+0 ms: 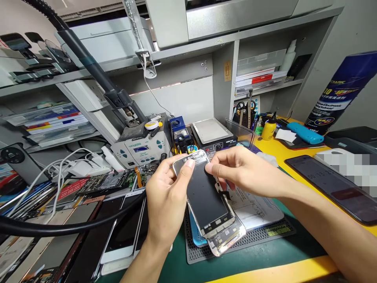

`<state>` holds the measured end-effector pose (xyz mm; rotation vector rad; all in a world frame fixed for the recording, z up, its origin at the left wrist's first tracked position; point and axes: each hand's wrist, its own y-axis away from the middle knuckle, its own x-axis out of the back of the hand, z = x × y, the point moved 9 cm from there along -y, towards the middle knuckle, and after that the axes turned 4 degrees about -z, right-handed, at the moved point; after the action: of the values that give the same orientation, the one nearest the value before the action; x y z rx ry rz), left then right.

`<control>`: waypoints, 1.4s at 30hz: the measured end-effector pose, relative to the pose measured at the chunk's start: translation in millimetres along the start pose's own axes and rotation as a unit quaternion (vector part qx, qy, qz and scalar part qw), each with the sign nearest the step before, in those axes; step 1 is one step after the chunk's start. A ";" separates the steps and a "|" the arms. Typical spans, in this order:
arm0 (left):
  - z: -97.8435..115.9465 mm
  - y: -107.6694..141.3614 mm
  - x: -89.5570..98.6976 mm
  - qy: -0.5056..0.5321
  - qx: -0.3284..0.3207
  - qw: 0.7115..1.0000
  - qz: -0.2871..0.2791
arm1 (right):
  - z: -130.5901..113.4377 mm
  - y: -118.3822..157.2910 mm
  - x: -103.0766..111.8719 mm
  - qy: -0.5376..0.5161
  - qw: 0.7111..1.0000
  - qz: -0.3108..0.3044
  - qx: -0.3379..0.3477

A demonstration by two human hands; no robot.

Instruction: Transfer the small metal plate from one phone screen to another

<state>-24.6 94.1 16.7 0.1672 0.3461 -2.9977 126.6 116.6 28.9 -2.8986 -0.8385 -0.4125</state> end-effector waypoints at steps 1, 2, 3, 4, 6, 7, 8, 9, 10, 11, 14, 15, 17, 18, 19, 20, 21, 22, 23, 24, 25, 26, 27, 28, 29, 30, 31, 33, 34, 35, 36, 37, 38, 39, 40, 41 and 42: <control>-1.0 -0.1 -2.8 0.022 0.008 1.000 -0.016 | -0.6 -0.3 0.1 0.001 1.000 0.000 0.002; -2.7 -0.2 -5.6 0.040 0.020 0.998 -0.033 | -0.9 -0.7 0.2 0.002 1.000 0.000 0.004; -4.8 -0.4 -7.8 0.053 0.034 0.997 -0.048 | -0.6 -1.2 0.2 0.007 1.000 0.000 0.004; -7.0 -0.7 -8.7 0.059 0.046 0.996 -0.057 | 0.1 -1.7 0.0 0.014 1.000 0.001 0.001; -10.1 -2.0 -7.5 0.053 0.056 0.995 -0.061 | 1.6 -2.8 -1.5 0.025 1.000 -0.002 -0.003; -10.6 -2.9 -6.1 0.046 0.054 0.996 -0.058 | 1.9 -3.2 -2.4 0.028 1.000 -0.003 -0.003; -10.6 -3.6 -4.7 0.038 0.048 0.997 -0.054 | 1.8 -3.5 -3.4 0.027 1.000 -0.003 -0.001; -10.2 -4.1 -3.6 0.031 0.041 0.997 -0.050 | 1.6 -3.6 -4.0 0.021 1.000 -0.001 0.003; -9.4 -4.3 -3.0 0.025 0.034 0.998 -0.045 | 1.4 -3.7 -4.5 0.011 1.000 0.002 0.006; -8.5 -4.0 -2.9 0.020 0.028 0.999 -0.040 | 1.4 -3.6 -4.5 0.000 1.000 0.008 0.008; -4.3 -1.4 -5.0 0.004 0.014 1.000 -0.027 | 0.4 -3.4 -3.0 -0.015 0.999 0.033 0.023; -2.6 -0.2 -5.9 -0.002 0.010 1.000 -0.023 | -0.3 -3.5 -2.7 -0.012 0.999 0.039 0.029; 0.3 2.0 -7.1 -0.013 0.004 1.000 -0.015 | -1.9 -3.7 -2.6 -0.008 0.998 0.047 0.042; 1.1 3.0 -7.0 -0.018 0.001 1.000 -0.011 | -2.7 -3.9 -2.5 -0.010 0.998 0.050 0.048; 1.5 3.8 -6.7 -0.022 -0.001 1.000 -0.010 | -3.5 -4.0 -2.3 -0.014 0.997 0.053 0.052; 1.5 4.4 -6.2 -0.028 -0.003 1.000 -0.010 | -4.5 -4.1 -1.8 -0.018 0.997 0.058 0.057; 1.0 4.9 -5.5 -0.033 -0.004 0.999 -0.011 | -5.5 -4.0 -1.4 -0.022 0.996 0.063 0.061; 0.5 5.2 -4.8 -0.039 -0.006 0.999 -0.013 | -6.4 -3.9 -1.2 -0.025 0.995 0.067 0.064; -0.1 5.5 -4.0 -0.045 -0.006 0.999 -0.016 | -7.1 -3.7 -1.1 -0.028 0.995 0.070 0.066; -0.7 5.6 -3.3 -0.052 -0.007 0.998 -0.017 | -7.5 -3.5 -1.3 -0.031 0.995 0.072 0.066; -1.1 5.6 -2.6 -0.057 -0.007 0.998 -0.018 | -7.7 -3.3 -1.8 -0.035 0.995 0.073 0.066; -1.4 5.4 -2.0 -0.062 -0.007 0.998 -0.018 | -7.7 -3.1 -2.2 -0.038 0.994 0.074 0.065; -1.6 5.2 -1.5 -0.066 -0.006 0.998 -0.018 | -7.6 -2.8 -2.7 -0.040 0.994 0.075 0.063; -1.7 4.8 -1.5 -0.069 -0.005 0.997 -0.018 | -7.4 -2.5 -2.9 -0.041 0.994 0.076 0.062; -1.7 4.5 -1.6 -0.071 -0.005 0.997 -0.020 | -7.3 -2.3 -3.1 -0.042 0.994 0.078 0.062; -1.5 4.2 -1.8 -0.072 -0.005 0.997 -0.021 | -7.0 -2.2 -3.3 -0.041 0.994 0.080 0.061; -1.3 4.0 -1.9 -0.072 -0.006 0.997 -0.022 | -6.7 -2.2 -3.3 -0.041 0.994 0.082 0.061; -1.0 4.0 -1.9 -0.072 -0.008 0.997 -0.022 | -5.8 -2.3 -3.7 -0.040 0.994 0.083 0.059; -0.8 4.2 -1.7 -0.072 -0.008 0.997 -0.020 | -5.5 -2.3 -3.9 -0.038 0.994 0.083 0.058; -0.4 4.4 -1.7 -0.072 -0.008 0.997 -0.018 | -5.3 -2.3 -4.0 -0.037 0.994 0.083 0.059; 0.1 4.7 -1.8 -0.070 -0.009 0.997 -0.015 | -5.4 -2.1 -3.8 -0.036 0.994 0.083 0.060; 0.7 5.0 -1.9 -0.069 -0.009 0.998 -0.011 | -5.7 -1.8 -3.6 -0.037 0.994 0.084 0.062; 1.3 5.2 -2.2 -0.067 -0.009 0.998 -0.009 | -6.1 -1.6 -3.3 -0.039 0.994 0.085 0.064; 1.7 5.3 -2.9 -0.065 -0.009 0.998 -0.008 | -6.4 -1.4 -3.1 -0.041 0.993 0.086 0.065; 1.8 5.4 -3.2 -0.061 -0.009 0.998 -0.007 | -6.7 -1.3 -3.1 -0.045 0.993 0.087 0.066; 1.5 5.2 -3.1 -0.056 -0.008 0.998 -0.006 | -6.7 -1.4 -3.3 -0.047 0.993 0.088 0.067; 0.6 4.8 -2.5 -0.048 -0.006 0.999 -0.003 | -6.8 -1.6 -3.8 -0.047 0.992 0.091 0.070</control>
<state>-21.6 89.6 16.5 0.0213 0.3542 -2.9954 121.1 114.9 34.4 -2.8490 -0.5796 -0.1933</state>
